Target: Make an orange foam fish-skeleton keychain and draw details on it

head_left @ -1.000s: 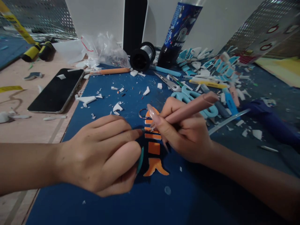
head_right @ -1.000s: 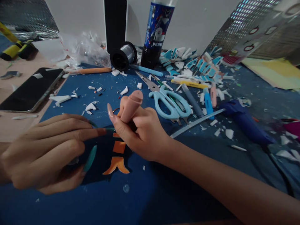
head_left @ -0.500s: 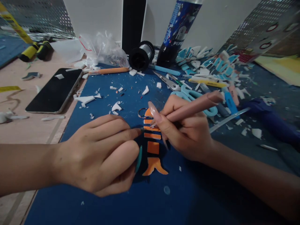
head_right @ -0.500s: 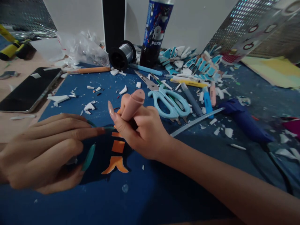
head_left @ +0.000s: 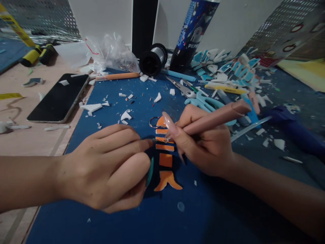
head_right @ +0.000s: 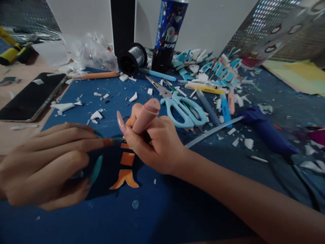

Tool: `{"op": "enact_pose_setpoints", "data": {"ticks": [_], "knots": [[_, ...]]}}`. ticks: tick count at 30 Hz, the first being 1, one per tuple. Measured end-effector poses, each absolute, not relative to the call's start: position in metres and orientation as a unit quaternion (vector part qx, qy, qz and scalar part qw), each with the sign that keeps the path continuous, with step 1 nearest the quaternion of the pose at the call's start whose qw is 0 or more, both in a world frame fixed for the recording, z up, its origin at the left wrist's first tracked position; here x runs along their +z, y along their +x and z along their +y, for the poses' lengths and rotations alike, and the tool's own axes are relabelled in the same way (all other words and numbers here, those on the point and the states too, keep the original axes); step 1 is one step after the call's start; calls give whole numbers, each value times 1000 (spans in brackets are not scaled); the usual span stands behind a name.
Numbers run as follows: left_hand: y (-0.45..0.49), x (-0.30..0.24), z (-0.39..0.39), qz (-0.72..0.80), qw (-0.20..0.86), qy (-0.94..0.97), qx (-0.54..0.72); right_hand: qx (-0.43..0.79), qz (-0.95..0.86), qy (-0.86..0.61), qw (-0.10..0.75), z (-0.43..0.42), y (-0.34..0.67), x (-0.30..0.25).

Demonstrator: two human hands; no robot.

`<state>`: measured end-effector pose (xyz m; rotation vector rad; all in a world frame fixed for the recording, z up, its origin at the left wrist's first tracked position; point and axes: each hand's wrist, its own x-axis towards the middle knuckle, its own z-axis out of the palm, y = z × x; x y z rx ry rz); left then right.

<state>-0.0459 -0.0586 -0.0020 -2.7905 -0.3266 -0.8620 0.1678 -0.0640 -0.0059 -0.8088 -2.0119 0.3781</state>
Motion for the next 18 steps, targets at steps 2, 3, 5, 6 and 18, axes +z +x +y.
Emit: {"op": "enact_pose_setpoints", "data": {"ticks": [2,3,5,6,18], "knots": [[-45,-2,-59,-110,97,-946,-289,149,-806,-337,463,-65,169,-5],[-45,-1,-59,-110,96,-945,-292,148,-802,-340,468,-65,169,-5],[-44,-1,-60,-107,94,-946,-293,143,-801,-340,471,-64,170,-5],[-44,-1,-61,-108,96,-945,-293,140,-804,-337,469,-63,171,-6],[-46,-3,-61,-114,94,-946,-290,142,-804,-345,463,-65,170,-5]]}}
